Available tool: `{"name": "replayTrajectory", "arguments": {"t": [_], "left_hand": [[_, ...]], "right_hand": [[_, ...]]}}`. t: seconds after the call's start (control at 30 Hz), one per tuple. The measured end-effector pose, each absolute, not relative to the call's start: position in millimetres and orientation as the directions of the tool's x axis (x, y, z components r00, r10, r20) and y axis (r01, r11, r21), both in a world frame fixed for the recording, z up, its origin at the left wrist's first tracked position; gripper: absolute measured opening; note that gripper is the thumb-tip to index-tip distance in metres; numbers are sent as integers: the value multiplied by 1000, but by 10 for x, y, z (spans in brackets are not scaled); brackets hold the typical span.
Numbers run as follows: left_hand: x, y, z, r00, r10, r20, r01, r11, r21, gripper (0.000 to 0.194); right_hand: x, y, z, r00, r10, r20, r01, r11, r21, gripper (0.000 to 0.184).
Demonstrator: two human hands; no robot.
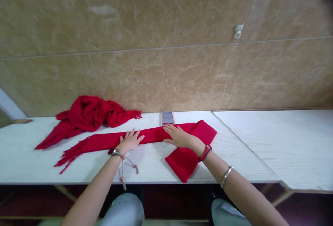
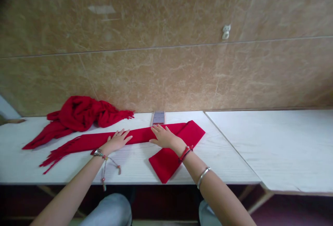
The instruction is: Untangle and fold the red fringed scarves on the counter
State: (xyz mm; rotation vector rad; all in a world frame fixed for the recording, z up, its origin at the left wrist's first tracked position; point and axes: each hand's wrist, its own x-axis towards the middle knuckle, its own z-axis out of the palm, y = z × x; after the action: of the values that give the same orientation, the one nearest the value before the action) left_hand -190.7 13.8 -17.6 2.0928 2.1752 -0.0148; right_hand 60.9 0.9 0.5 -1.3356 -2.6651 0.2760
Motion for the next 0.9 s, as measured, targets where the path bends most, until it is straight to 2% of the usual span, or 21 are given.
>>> {"name": "replayTrajectory", "arguments": {"t": [0.07,0.23,0.53,0.63,0.77,0.9], "left_hand": [[-2109,157,-200,-52,993,-104,995,60,74,63],[-2545,156,-237,-130,986,-100,988,138,74,66],[-3283,48,-241,-381,924,12,923,379,67,66],[-3509,10,-275,-364,927,88,931,361,43,60],[-3653,-23,-292,-258,959,117,966,255,37,57],[-3635,-53,-98,-192,970,149,981,196,-10,51]], "right_hand": [[436,7,-25,-639,769,36,740,627,-245,64],[280,-22,-143,-688,715,-121,721,657,-220,66],[290,-22,-119,-671,718,-185,742,642,-194,69],[264,-22,-82,-666,715,-211,746,637,-194,68],[224,-53,-40,-654,724,-218,756,632,-169,68],[197,-74,-23,-635,736,-235,772,618,-149,69]]}}
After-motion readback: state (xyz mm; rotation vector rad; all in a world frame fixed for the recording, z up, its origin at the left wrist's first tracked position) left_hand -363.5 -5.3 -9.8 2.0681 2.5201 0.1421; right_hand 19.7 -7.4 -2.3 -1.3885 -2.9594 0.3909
